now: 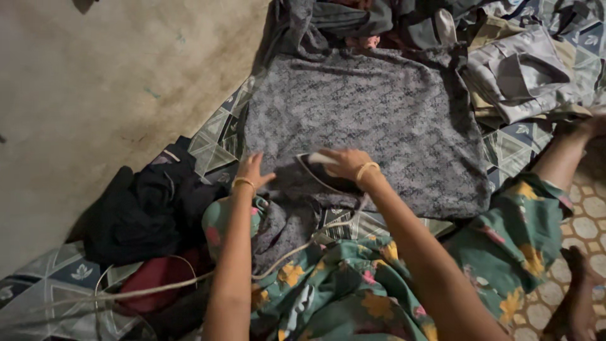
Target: The person irons a gray patterned cloth on the floor using a white electric iron. They repeatedly smooth, fold, and press the cloth, then fold it into a compact rectangle.
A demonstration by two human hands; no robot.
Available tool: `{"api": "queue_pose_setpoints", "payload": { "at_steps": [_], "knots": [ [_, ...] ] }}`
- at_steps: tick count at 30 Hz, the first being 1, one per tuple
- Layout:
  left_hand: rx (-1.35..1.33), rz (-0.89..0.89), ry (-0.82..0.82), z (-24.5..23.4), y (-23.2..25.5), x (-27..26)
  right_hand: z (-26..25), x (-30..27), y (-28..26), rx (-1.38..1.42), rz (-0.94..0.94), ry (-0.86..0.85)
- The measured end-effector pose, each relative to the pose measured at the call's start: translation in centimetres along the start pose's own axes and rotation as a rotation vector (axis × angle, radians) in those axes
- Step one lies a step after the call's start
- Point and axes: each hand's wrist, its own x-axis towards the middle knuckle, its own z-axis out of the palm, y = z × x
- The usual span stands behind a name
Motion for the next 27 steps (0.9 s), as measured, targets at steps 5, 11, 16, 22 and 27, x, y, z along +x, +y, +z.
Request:
{"api": "queue_pose_setpoints", "payload": {
  "at_steps": [5,11,16,22,27],
  "knots": [
    [0.16,-0.153,-0.271,-0.7,2.3,-0.2,4.0,-4.8,3.5,0.064,0.191,0.16],
    [0.128,-0.281,-0.333,-0.1,3.4,0.1,5.1,-2.2,5.3,0.032,0.312,0.434],
    [0.075,-0.33,-0.234,-1.0,3.7,-1.5,4.2,-0.9,5.5,0.093,0.429,0.498],
    [0.163,-0.318,-0.316,-0.7,3.0,0.1,6.4,-8.5,9.7,-0.049,0.686,0.424],
    [0.142,-0.349,-0.344,0.6,2.4,0.8,6.4,-8.2,13.3,-0.065,0.774,0.63]
  ]
}}
